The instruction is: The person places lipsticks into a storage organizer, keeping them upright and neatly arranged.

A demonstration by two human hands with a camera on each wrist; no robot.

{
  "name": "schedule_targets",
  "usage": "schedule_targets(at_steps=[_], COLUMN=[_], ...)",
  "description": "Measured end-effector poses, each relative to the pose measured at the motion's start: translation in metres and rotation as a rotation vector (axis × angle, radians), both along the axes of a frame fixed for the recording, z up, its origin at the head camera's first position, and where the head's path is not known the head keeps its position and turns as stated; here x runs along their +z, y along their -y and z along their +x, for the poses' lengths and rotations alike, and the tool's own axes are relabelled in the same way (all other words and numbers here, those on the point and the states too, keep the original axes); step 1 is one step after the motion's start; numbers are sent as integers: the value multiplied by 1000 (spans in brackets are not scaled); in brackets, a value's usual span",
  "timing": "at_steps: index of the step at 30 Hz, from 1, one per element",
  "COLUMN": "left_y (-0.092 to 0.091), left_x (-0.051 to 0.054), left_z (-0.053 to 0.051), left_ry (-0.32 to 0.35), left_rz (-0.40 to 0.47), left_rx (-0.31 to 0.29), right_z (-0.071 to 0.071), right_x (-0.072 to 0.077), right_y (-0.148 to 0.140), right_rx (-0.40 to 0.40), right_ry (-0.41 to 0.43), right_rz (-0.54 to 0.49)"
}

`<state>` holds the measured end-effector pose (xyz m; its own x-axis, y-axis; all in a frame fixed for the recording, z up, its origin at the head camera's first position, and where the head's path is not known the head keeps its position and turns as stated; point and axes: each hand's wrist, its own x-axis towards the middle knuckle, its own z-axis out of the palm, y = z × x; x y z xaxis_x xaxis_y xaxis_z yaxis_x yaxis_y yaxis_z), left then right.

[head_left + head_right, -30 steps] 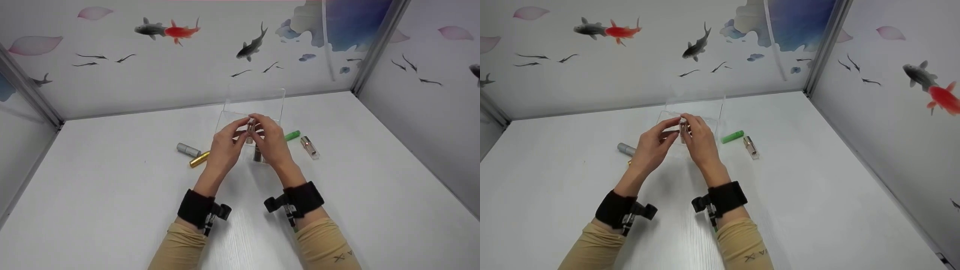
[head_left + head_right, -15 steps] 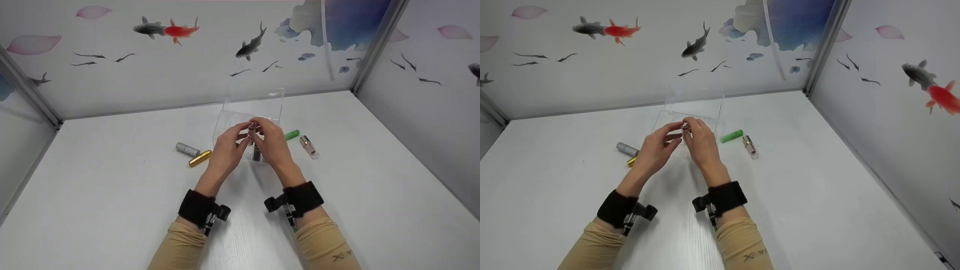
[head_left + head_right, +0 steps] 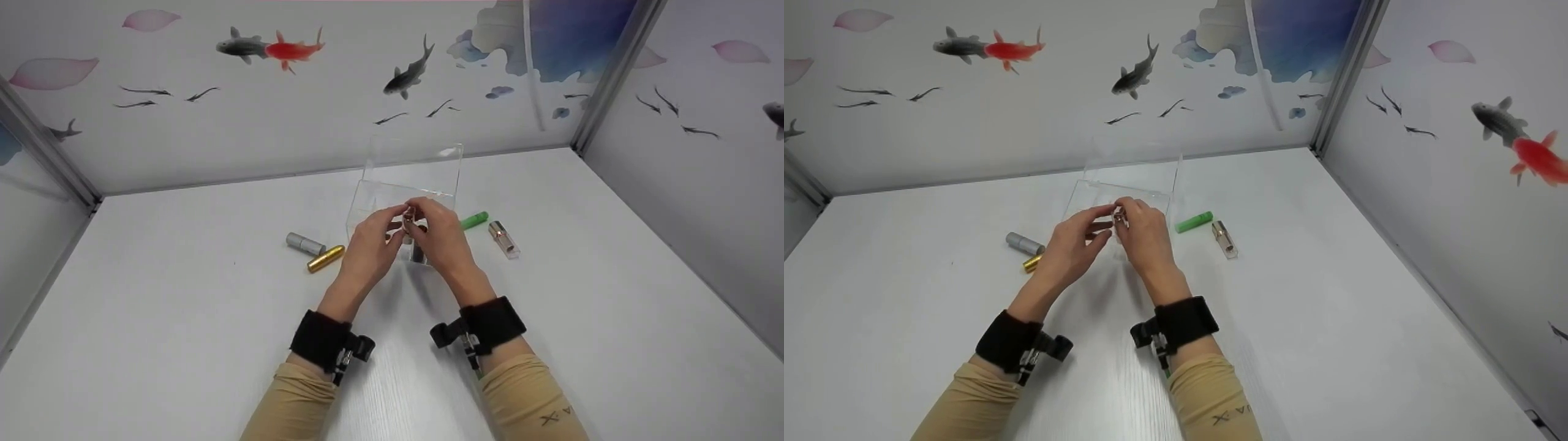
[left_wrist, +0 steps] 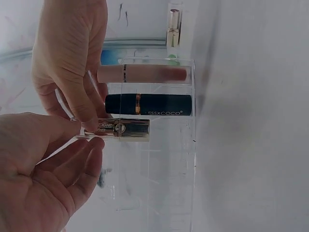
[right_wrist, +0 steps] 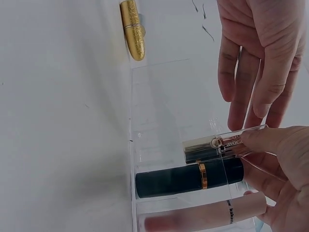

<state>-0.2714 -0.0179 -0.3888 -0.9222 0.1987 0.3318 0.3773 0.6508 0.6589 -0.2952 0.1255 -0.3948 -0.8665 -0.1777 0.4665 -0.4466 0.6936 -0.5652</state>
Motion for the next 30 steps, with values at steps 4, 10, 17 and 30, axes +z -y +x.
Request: schedule_targets(at_steps=[4, 10, 17, 30], left_y=[1, 2, -1, -1], left_x=[-1, -2, -2, -5], left_z=[0, -2, -2, -3], left_ry=[-22, -31, -20, -14], left_rz=[4, -14, -98, -125], left_rx=[-9, -24, -8, -28], right_z=[0, -2, -1, -1], right_x=[-2, -5, -5, -8], right_y=[1, 1, 1, 1], right_rx=[9, 18, -21, -37], right_ry=[8, 6, 20, -52], right_rz=[1, 20, 118, 172])
